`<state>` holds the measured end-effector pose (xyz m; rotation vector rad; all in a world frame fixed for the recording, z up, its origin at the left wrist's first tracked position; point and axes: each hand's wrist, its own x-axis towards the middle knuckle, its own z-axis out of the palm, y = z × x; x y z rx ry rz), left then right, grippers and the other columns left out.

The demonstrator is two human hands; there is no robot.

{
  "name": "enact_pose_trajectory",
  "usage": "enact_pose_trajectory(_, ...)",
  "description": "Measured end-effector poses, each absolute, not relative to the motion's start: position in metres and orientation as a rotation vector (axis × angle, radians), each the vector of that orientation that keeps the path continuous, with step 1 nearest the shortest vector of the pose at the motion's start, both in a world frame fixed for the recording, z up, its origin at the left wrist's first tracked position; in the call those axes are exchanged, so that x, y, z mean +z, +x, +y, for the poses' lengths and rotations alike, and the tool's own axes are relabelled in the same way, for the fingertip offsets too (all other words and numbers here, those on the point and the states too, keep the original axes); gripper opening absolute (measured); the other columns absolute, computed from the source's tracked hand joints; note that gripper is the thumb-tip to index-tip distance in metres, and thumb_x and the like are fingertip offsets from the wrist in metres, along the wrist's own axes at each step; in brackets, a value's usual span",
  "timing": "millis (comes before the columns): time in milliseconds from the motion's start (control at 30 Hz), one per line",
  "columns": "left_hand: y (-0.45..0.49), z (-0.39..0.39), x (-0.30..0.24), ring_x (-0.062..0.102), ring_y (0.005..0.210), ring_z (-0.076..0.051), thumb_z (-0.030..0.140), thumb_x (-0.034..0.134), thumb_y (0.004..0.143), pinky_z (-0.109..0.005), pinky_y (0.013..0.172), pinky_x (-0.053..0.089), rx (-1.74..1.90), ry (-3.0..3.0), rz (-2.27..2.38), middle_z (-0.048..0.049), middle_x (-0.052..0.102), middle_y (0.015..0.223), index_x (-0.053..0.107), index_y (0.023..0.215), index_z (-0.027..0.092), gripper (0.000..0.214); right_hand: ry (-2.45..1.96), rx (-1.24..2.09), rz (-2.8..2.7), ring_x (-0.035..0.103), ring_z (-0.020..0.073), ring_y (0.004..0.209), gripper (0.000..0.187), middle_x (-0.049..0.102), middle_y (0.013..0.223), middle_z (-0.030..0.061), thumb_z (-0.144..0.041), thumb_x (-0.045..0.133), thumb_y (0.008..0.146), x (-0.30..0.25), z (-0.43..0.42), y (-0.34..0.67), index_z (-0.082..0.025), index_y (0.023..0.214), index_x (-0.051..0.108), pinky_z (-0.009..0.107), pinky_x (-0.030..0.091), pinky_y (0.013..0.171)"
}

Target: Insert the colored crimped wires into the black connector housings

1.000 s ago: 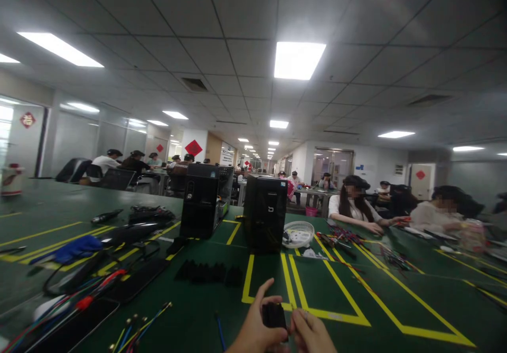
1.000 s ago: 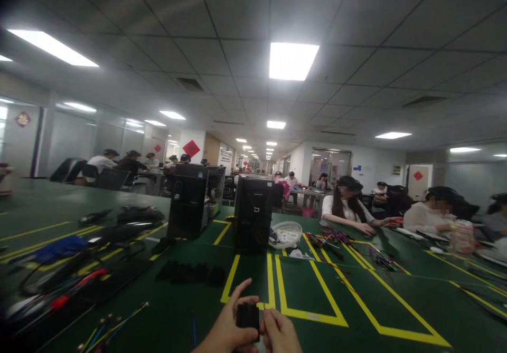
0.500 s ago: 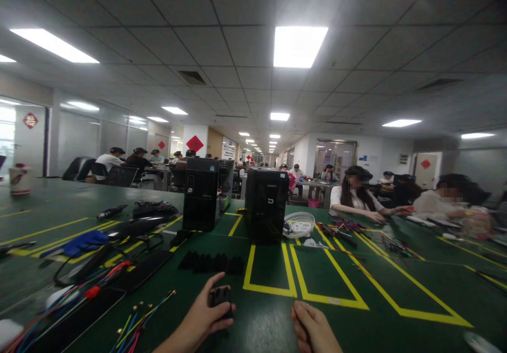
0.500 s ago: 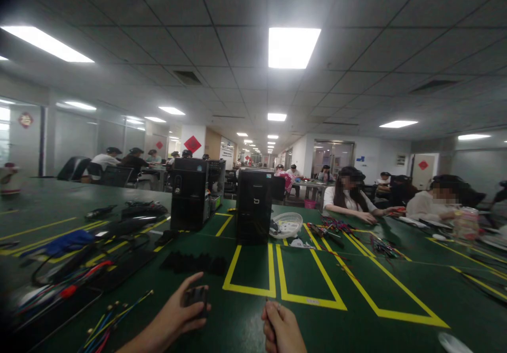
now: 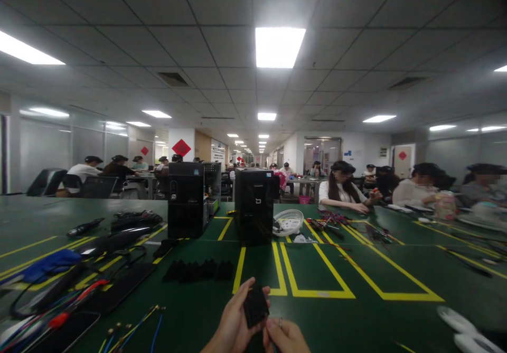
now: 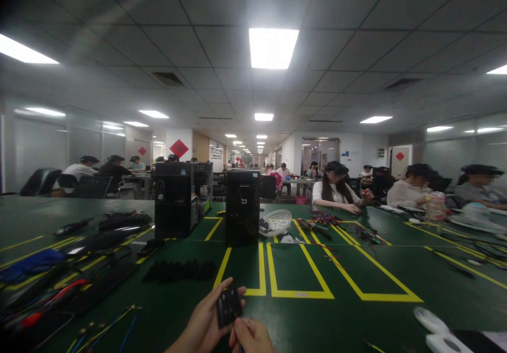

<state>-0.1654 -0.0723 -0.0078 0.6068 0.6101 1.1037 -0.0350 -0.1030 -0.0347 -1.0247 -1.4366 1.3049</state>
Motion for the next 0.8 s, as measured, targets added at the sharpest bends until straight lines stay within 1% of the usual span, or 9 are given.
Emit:
enact_pose_trajectory(100, -0.162, -0.077, -0.015, 0.066, 0.079, -0.022, 0.038, 0.048, 0.088, -0.03, 0.06, 0.047, 1.104, 0.614, 0.59, -0.0109, 0.067, 0.101, 0.038, 0.127, 0.023, 0.044, -1.028, 1.348, -1.362, 0.028, 0.0048, 0.029, 0.06, 0.04, 0.033, -0.0076, -0.079, 0.047, 0.065, -0.032, -0.108, -0.034, -0.019, 0.059, 0.049, 0.02, 0.017, 0.036)
enact_pose_trajectory(167, -0.166, -0.079, -0.016, 0.066, 0.081, -0.022, 0.038, 0.046, 0.089, -0.031, 0.062, 0.048, 1.116, 0.62, 0.566, -0.0107, 0.067, 0.101, 0.037, 0.129, 0.023, 0.044, -1.039, 1.369, -1.337, 0.026, 0.0044, 0.029, 0.059, 0.038, 0.031, -0.0088, -0.078, 0.049, 0.065, -0.03, -0.111, -0.036, -0.018, 0.061, 0.05, 0.02, 0.015, 0.036)
enact_pose_trajectory(267, -0.172, -0.083, -0.013, 0.065, 0.086, -0.022, 0.039, 0.045, 0.089, -0.031, 0.063, 0.047, 1.129, 0.651, 0.539, -0.0109, 0.066, 0.102, 0.035, 0.131, 0.023, 0.045, -1.056, 1.368, -1.36, 0.028, 0.0039, 0.03, 0.06, 0.037, 0.032, -0.009, -0.077, 0.051, 0.064, -0.03, -0.112, -0.04, -0.017, 0.06, 0.051, 0.019, 0.015, 0.037)
enact_pose_trajectory(367, -0.172, -0.087, -0.009, 0.063, 0.092, -0.023, 0.041, 0.05, 0.087, -0.028, 0.06, 0.046, 1.126, 0.703, 0.517, -0.011, 0.065, 0.103, 0.036, 0.131, 0.023, 0.049, -1.053, 1.364, -1.381, 0.028, 0.0038, 0.03, 0.062, 0.036, 0.033, -0.0092, -0.079, 0.05, 0.063, -0.031, -0.11, -0.04, -0.017, 0.06, 0.051, 0.02, 0.015, 0.038)
enact_pose_trajectory(467, -0.168, -0.092, -0.006, 0.063, 0.092, -0.025, 0.042, 0.056, 0.082, -0.026, 0.056, 0.044, 1.116, 0.722, 0.5, -0.0107, 0.064, 0.103, 0.036, 0.131, 0.024, 0.056, -1.06, 1.342, -1.399, 0.028, 0.0042, 0.031, 0.062, 0.038, 0.034, -0.0079, -0.079, 0.049, 0.064, -0.03, -0.11, -0.037, -0.017, 0.059, 0.051, 0.021, 0.016, 0.038)
enact_pose_trajectory(533, -0.166, -0.094, -0.004, 0.063, 0.091, -0.025, 0.042, 0.057, 0.082, -0.026, 0.055, 0.043, 1.111, 0.714, 0.502, -0.0109, 0.064, 0.104, 0.034, 0.132, 0.024, 0.058, -1.071, 1.319, -1.397, 0.03, 0.0046, 0.032, 0.062, 0.04, 0.035, -0.007, -0.079, 0.05, 0.065, -0.028, -0.112, -0.037, -0.017, 0.058, 0.051, 0.021, 0.018, 0.039)
enact_pose_trajectory(667, -0.166, -0.097, 0.0, 0.063, 0.089, -0.025, 0.039, 0.052, 0.085, -0.027, 0.055, 0.043, 1.127, 0.701, 0.5, -0.0117, 0.064, 0.104, 0.032, 0.133, 0.023, 0.054, -1.089, 1.33, -1.376, 0.028, 0.0046, 0.03, 0.064, 0.038, 0.033, -0.0082, -0.082, 0.05, 0.06, -0.022, -0.116, -0.039, -0.017, 0.057, 0.052, 0.021, 0.017, 0.038)
enact_pose_trajectory(800, -0.168, -0.097, 0.001, 0.063, 0.088, -0.023, 0.037, 0.048, 0.089, -0.03, 0.062, 0.046, 1.138, 0.676, 0.48, -0.0115, 0.063, 0.104, 0.033, 0.132, 0.022, 0.048, -1.088, 1.358, -1.345, 0.027, 0.0046, 0.03, 0.065, 0.037, 0.032, -0.0082, -0.083, 0.051, 0.057, -0.022, -0.118, -0.04, -0.018, 0.057, 0.052, 0.021, 0.016, 0.037)
